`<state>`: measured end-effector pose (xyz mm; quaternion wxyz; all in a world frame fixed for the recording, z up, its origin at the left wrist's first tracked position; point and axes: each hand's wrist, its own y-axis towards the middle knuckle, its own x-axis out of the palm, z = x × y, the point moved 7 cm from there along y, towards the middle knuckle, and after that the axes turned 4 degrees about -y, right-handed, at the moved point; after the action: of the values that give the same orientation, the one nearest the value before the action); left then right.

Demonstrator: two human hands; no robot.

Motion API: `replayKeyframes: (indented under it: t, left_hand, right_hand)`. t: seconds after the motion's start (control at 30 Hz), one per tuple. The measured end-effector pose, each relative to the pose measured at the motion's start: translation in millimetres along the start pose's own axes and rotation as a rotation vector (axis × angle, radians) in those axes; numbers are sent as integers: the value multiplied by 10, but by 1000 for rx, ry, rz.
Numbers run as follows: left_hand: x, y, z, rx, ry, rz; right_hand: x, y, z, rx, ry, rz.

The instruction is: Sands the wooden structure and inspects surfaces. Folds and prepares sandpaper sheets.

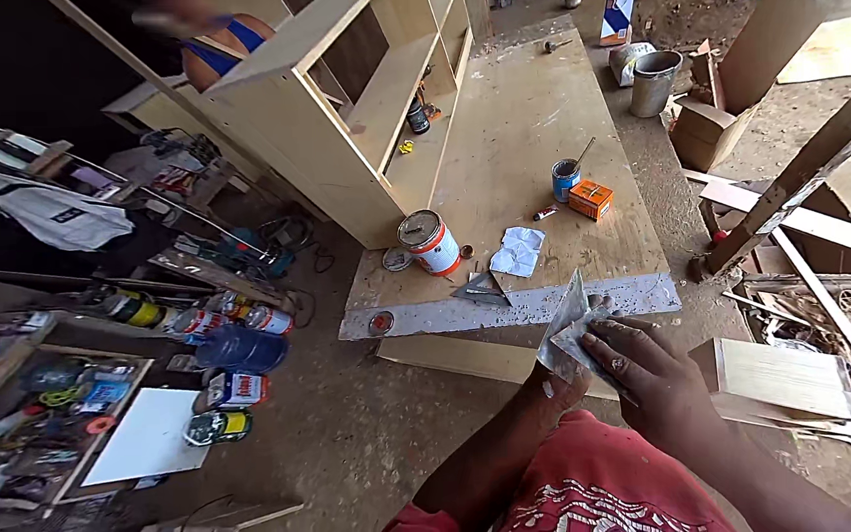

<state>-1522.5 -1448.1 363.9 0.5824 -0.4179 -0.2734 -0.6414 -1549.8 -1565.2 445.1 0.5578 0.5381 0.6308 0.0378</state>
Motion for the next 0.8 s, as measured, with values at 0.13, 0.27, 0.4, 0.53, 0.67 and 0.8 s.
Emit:
replayKeyframes:
  t: [0.13,0.27,0.4,0.53,0.67,0.8]
  left_hand:
    - [-22,11,39,-97,-86,119]
    - [81,105,102,-189,-197,-48]
    - [96,194,72,-195,-124,-113]
    - [45,222,111,-186,-164,-143]
    - [116,191,285,-72,-105,-201]
    - [220,-14,349,69,73,1]
  right_hand:
    - [69,-19,48,49,-59,-45]
    - [13,-67,-93,22,-115,-38]
    - [57,-40,-325,-32,-192,-111]
    - [69,24,-458,-37,-201,-83]
    - [78,70,-526,-27,-181,-23]
    - [102,171,-462,25,-184,24]
